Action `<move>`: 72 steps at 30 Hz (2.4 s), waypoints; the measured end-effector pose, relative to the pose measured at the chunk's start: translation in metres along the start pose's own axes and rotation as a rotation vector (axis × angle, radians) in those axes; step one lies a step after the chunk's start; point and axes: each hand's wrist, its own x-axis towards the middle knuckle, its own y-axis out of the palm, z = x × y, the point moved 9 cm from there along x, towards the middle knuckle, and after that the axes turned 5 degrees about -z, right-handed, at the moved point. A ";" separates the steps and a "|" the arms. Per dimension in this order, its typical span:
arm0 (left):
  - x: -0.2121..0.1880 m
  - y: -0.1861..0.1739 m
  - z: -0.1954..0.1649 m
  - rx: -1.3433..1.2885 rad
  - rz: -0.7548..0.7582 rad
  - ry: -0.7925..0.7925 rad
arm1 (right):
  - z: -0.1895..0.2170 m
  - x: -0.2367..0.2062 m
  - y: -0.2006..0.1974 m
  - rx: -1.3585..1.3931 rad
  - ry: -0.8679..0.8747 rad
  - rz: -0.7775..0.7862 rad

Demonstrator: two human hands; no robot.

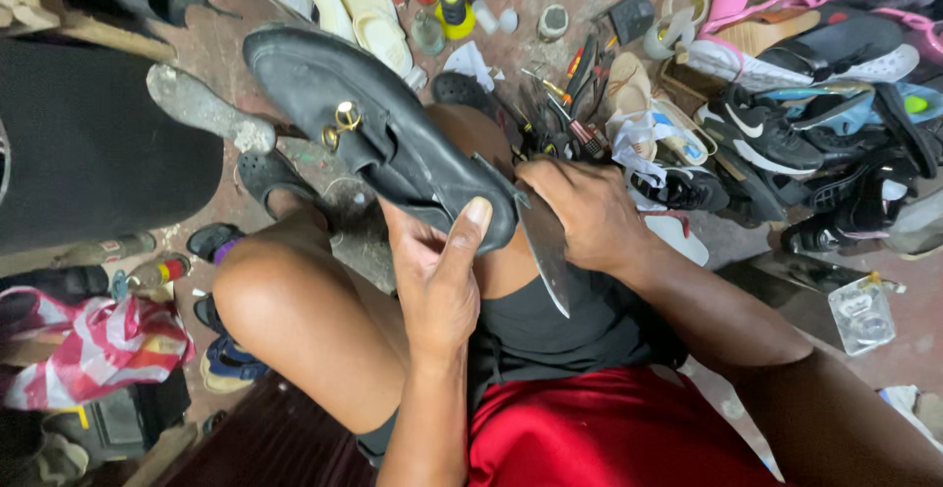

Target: The person sits on the floor of a shoe repair workspace holding a black slip-on shoe on their lap and scrapes and trims the edge of its rubber sole with a flat blade, repositioning the shoe repeatedly to work around the sole edge and heel.

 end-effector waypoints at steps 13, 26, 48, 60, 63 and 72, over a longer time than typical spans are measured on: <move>-0.002 -0.010 0.014 -0.060 0.033 -0.109 | -0.005 0.005 0.007 -0.009 0.032 0.032; -0.002 -0.011 0.011 -0.009 0.005 -0.059 | -0.008 0.012 0.005 -0.019 0.122 0.086; -0.005 -0.008 0.017 -0.107 0.092 -0.146 | -0.002 0.016 0.000 -0.011 0.059 0.083; -0.010 -0.012 0.013 -0.161 0.068 -0.141 | 0.023 0.017 -0.005 -0.079 -0.105 0.034; -0.009 -0.014 0.013 -0.098 0.016 -0.143 | 0.020 0.014 -0.001 -0.087 -0.071 0.042; -0.009 -0.010 0.008 -0.097 -0.022 -0.068 | 0.024 -0.004 0.002 -0.030 -0.049 -0.012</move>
